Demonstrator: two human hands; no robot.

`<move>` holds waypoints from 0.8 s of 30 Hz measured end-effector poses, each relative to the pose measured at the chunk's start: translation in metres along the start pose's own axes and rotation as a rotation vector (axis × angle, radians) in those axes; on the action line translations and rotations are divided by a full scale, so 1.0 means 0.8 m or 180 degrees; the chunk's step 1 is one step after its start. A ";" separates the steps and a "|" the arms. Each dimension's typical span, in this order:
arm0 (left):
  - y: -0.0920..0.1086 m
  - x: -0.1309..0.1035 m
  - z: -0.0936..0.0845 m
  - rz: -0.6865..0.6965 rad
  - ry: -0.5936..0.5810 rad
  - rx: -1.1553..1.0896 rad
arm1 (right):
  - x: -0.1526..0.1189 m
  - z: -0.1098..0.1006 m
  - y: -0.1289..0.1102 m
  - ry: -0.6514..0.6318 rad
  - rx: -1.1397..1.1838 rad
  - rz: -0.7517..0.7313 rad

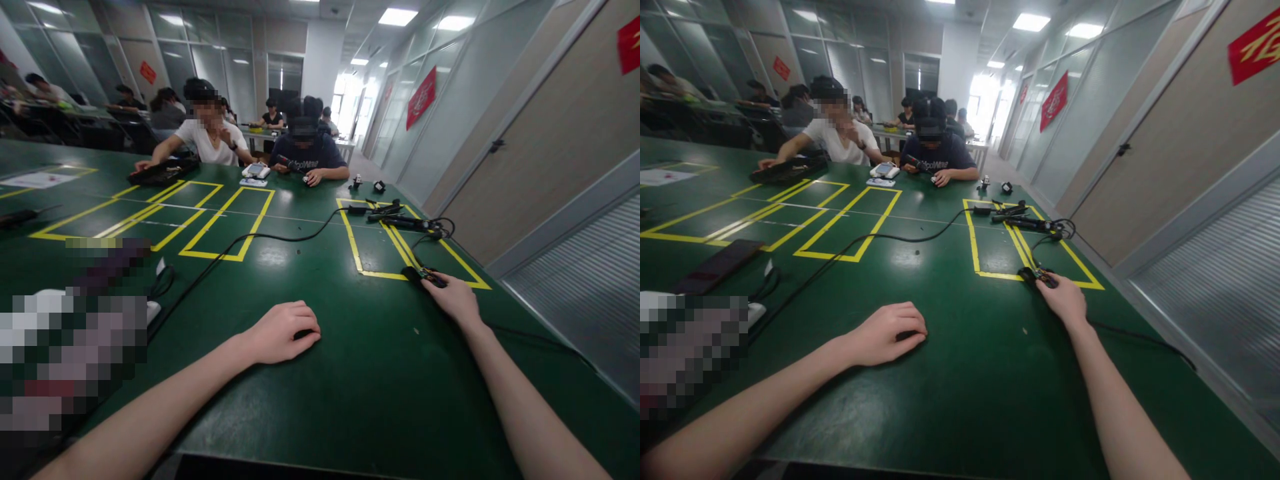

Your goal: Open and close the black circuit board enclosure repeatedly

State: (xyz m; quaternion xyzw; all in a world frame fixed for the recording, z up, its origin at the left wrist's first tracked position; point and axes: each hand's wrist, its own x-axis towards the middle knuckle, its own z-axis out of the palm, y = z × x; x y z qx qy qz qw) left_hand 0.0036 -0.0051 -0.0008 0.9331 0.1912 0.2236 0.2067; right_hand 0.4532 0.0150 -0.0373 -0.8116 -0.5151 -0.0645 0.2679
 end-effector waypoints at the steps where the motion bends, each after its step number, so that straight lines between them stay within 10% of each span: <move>1: 0.000 0.000 0.000 -0.0008 -0.0006 -0.0005 | -0.005 0.002 -0.013 -0.0073 0.0001 0.0018; 12: 0.003 -0.004 -0.003 -0.0076 0.0542 0.0014 | -0.147 -0.023 -0.204 -0.1995 0.1664 -0.2740; 24: 0.002 -0.008 0.000 -0.0317 0.0067 0.0157 | -0.165 -0.032 -0.209 -0.1999 0.1650 -0.3149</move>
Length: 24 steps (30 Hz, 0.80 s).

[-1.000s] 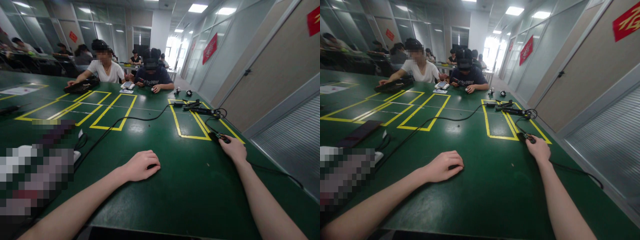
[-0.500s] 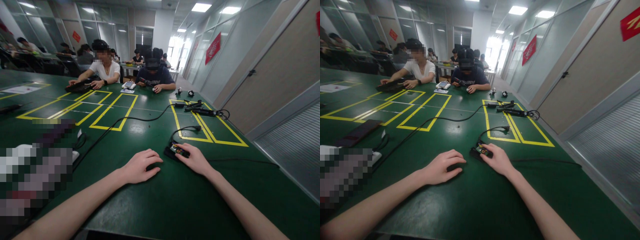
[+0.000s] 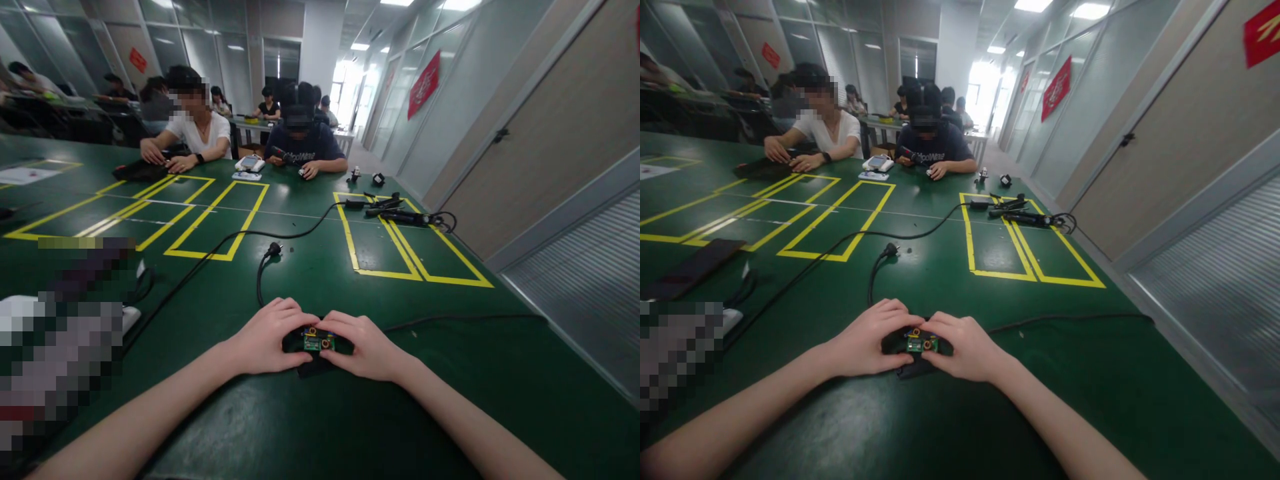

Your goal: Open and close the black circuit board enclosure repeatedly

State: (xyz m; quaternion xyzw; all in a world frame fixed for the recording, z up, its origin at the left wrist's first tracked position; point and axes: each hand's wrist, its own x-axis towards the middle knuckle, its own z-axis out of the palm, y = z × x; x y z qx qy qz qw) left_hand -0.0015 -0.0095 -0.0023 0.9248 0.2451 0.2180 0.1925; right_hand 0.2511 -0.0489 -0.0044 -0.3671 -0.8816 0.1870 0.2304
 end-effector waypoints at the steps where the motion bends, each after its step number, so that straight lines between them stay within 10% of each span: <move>1: -0.001 0.000 0.000 -0.0023 -0.0003 0.0032 | -0.001 0.001 0.001 0.0086 0.0041 -0.0036; 24: 0.008 0.012 0.004 -0.0161 -0.0050 -0.0022 | 0.003 0.005 -0.005 0.0278 0.0710 0.0079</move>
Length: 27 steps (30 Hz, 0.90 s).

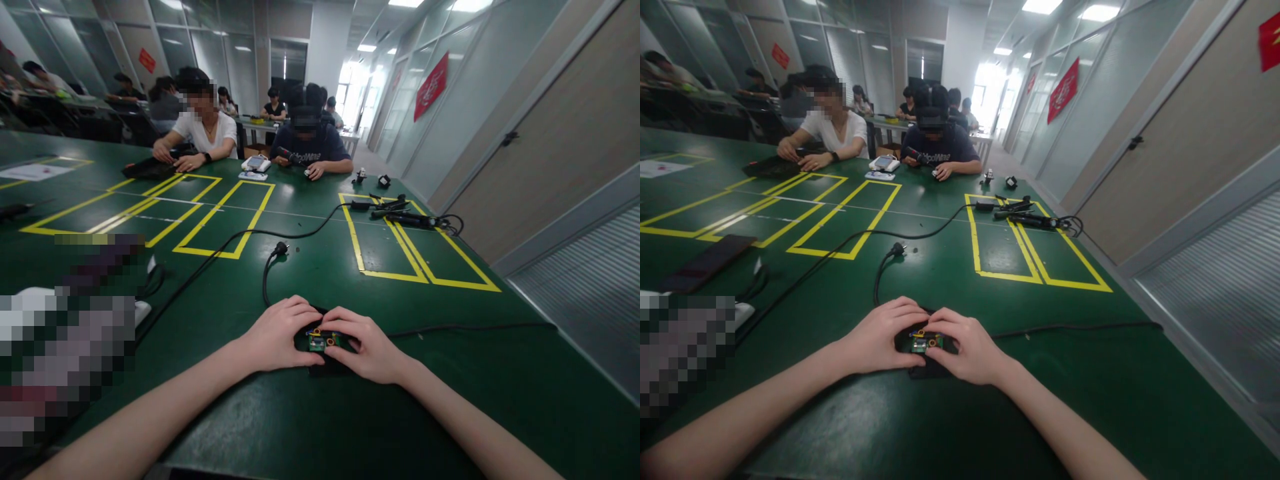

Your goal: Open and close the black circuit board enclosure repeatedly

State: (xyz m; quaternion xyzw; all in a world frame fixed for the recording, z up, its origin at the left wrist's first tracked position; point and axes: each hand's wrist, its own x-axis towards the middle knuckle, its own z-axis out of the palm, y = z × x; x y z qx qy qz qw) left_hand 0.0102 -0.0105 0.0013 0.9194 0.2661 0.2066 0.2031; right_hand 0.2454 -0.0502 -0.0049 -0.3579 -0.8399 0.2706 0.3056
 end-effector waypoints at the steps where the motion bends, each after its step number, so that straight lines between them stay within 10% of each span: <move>1: 0.000 0.000 -0.001 -0.0021 -0.0004 -0.0035 | 0.000 0.000 0.001 -0.0002 0.0036 -0.0008; 27: -0.011 -0.002 0.003 0.0075 0.0474 -0.0183 | 0.007 0.013 0.018 0.0670 -0.0745 -0.0144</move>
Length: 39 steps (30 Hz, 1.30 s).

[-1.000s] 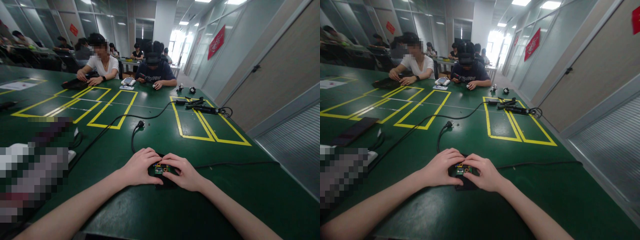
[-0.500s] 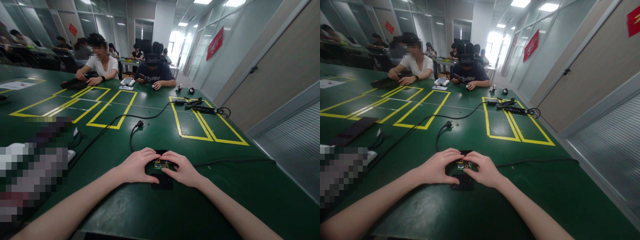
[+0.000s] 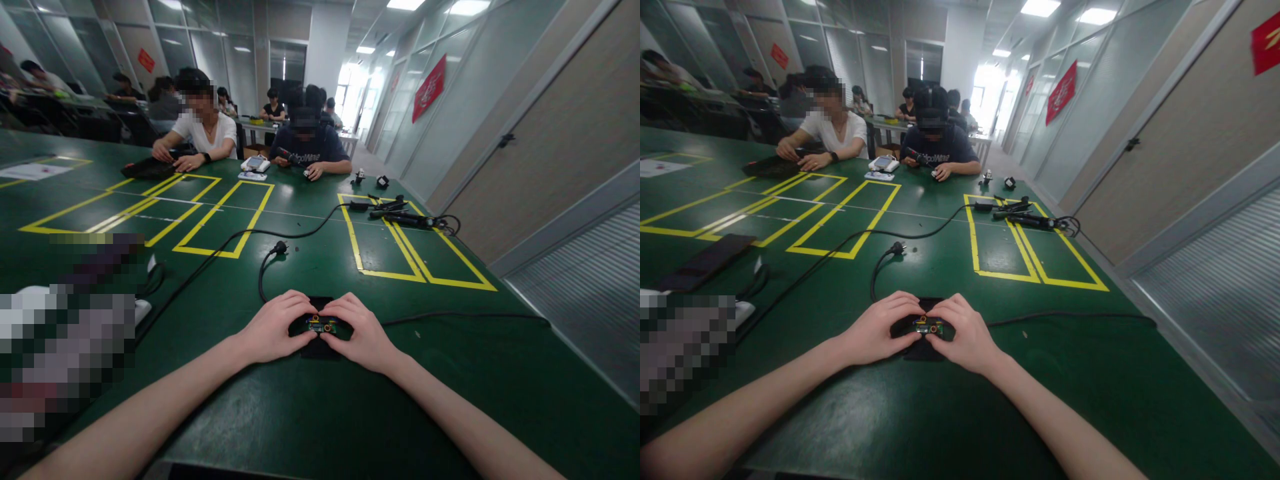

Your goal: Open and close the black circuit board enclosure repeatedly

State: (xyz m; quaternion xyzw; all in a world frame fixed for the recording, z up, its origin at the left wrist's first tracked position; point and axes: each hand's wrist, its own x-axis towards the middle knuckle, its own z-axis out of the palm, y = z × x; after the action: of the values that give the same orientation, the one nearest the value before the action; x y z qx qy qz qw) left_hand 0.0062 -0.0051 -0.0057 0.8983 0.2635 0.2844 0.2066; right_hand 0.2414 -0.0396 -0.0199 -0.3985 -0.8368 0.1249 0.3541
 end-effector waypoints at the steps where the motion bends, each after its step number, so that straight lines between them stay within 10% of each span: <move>1: -0.001 0.000 -0.001 -0.0019 0.0053 0.0014 | 0.000 0.000 -0.001 0.0011 -0.0011 0.0038; 15: -0.013 -0.003 -0.006 -0.0369 -0.0137 0.0423 | -0.001 -0.019 0.005 -0.0003 -0.0182 0.0264; 22: -0.013 -0.002 -0.011 -0.0528 -0.0114 0.0396 | -0.001 -0.047 0.027 -0.0873 -0.0352 0.0443; 33: -0.003 -0.001 -0.021 0.0107 0.0575 0.0432 | -0.002 -0.061 0.016 -0.0606 0.0018 0.0394; 39: 0.000 -0.005 -0.024 0.0408 0.0369 0.0333 | -0.006 -0.060 0.007 -0.0642 -0.0164 0.0008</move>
State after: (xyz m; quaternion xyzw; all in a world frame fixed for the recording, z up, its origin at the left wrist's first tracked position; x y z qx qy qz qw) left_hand -0.0085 -0.0033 0.0068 0.9050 0.2315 0.3343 0.1252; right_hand 0.2798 -0.0426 0.0093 -0.3939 -0.8707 0.1432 0.2575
